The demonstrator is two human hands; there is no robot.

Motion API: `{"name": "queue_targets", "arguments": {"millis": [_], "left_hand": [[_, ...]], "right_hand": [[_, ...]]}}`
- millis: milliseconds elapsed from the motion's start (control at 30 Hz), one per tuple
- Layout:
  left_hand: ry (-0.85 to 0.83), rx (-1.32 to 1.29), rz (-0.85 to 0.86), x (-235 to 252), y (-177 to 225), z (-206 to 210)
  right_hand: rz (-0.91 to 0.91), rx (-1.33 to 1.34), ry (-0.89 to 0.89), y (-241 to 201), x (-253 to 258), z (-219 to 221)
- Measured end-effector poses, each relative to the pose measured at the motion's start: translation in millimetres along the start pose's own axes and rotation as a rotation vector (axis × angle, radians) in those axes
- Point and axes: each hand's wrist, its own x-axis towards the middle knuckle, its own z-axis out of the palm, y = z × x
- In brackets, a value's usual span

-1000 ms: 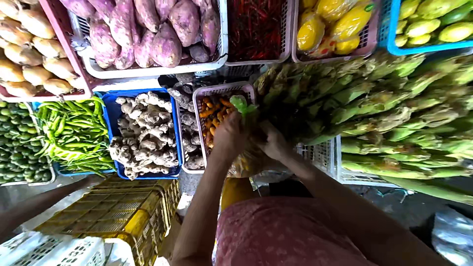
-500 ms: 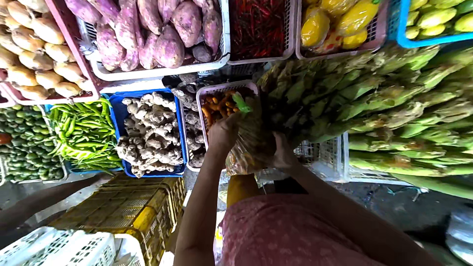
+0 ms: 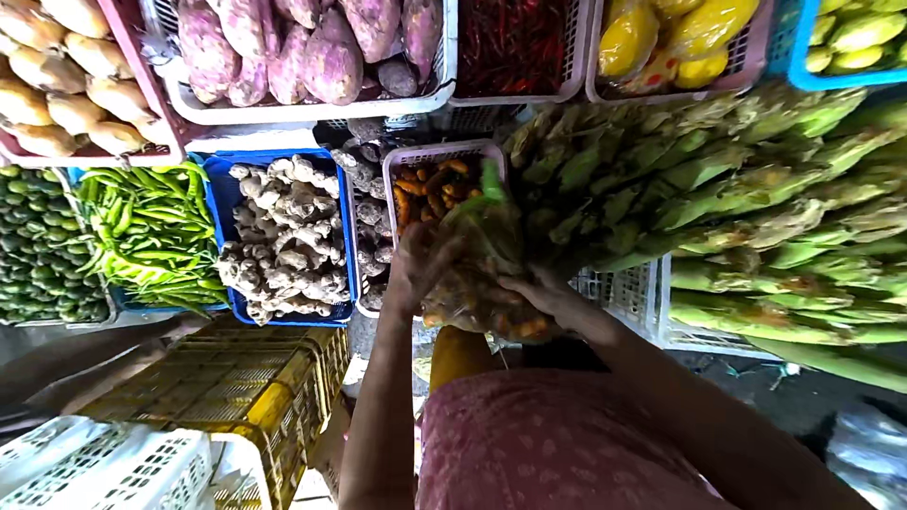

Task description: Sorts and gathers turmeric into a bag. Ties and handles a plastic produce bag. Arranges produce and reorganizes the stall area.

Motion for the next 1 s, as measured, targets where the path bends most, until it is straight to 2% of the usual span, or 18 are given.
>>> {"name": "queue_targets", "arguments": {"millis": [133,233,300,400,500,567,667,733,800,900,967,1000], "left_hand": [[0.017,-0.029,-0.130,-62.0,-34.2,7.8],[-0.158,-0.172,-0.422,-86.9,-26.3,11.4],[-0.177,-0.329,-0.521,-89.5,-27.0,23.5],[-0.033,-0.454,-0.522,-102.9,-14.0,28.7],[0.184,-0.572,-0.264,-124.7,9.7,20.7],[0.245,-0.520,-0.188,-133.2,6.6,15.4],[0.185,-0.229,-0.327,-127.0,-13.6,20.3],[0.190,-0.159,-0.298,-118.2,-18.8,21.9],[0.283,-0.213,-0.230,-130.0,-22.9,25.5],[0.392,-0.389,-0.312,-131.6,-30.4,22.0],[0.346,-0.462,-0.357,-127.5,-29.7,21.0],[0.306,-0.474,-0.319,-124.1,-27.1,23.4]], "right_hand": [[0.068,0.067,-0.028,-32.0,-13.6,-1.5],[0.154,0.014,-0.015,-24.5,2.7,-3.8],[0.186,-0.052,-0.024,-22.8,5.3,-1.4],[0.026,-0.150,-0.099,-40.8,-22.7,2.6],[-0.229,-0.140,-0.123,-54.2,-45.5,0.7],[-0.170,-0.134,-0.120,-55.8,-43.6,5.1],[0.014,-0.217,-0.054,-32.7,-11.9,23.3],[-0.012,-0.267,0.036,-24.2,2.8,25.3],[-0.023,-0.153,0.175,-9.1,-8.6,18.7],[-0.027,0.220,0.345,10.2,-8.7,10.0],[-0.028,0.352,0.346,5.2,-0.4,17.7],[-0.063,0.328,0.317,-3.6,3.1,21.9]]}}
